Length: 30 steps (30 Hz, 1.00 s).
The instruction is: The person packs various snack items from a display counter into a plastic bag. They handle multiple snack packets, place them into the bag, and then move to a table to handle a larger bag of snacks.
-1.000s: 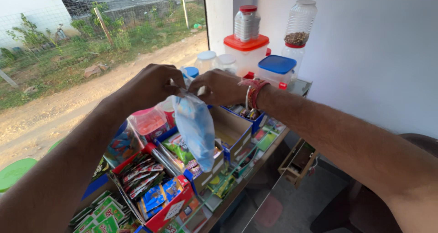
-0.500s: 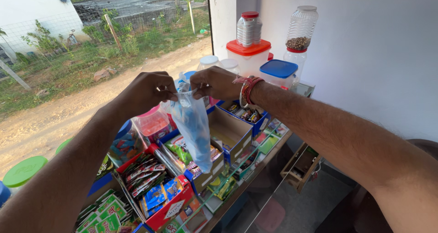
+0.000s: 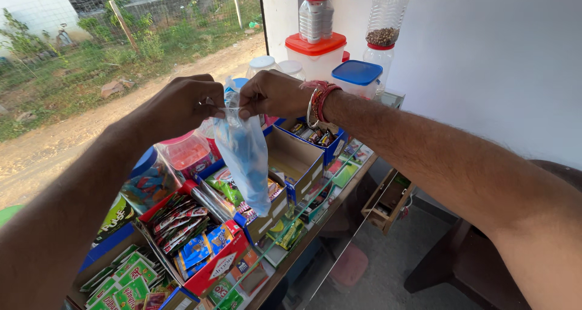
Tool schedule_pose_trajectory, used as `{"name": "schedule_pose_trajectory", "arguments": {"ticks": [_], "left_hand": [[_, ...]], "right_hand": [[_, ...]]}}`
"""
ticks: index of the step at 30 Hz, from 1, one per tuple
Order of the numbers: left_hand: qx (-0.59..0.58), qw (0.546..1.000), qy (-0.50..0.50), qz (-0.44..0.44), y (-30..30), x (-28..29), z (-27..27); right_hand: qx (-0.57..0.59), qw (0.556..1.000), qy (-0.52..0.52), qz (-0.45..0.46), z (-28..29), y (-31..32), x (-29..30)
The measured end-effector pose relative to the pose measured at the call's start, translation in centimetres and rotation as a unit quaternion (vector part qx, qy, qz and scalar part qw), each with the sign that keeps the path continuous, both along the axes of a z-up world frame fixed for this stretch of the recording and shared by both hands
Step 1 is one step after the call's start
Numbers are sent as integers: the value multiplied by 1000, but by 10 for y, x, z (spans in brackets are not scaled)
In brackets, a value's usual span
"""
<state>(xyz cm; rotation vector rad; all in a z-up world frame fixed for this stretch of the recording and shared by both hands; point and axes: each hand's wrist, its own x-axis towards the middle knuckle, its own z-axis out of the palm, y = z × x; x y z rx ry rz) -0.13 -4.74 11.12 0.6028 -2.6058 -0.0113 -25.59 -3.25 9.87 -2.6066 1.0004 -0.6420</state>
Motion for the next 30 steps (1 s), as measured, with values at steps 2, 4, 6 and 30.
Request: {"name": "schedule_pose_trajectory", "arguments": {"ticks": [2, 4, 6, 30], "left_hand": [[-3, 1000, 4, -14, -1, -2, 2], [3, 1000, 7, -15, -2, -2, 2], [20, 1000, 11, -4, -2, -2, 1], [177, 964, 130, -152, 9, -69, 49]], "right_hand": [[-15, 1000, -8, -2, 0, 3, -2], [-19, 1000, -13, -11, 0, 7, -5], [-18, 1000, -19, -15, -1, 12, -9], [97, 990, -104, 3, 70, 77, -68]]}}
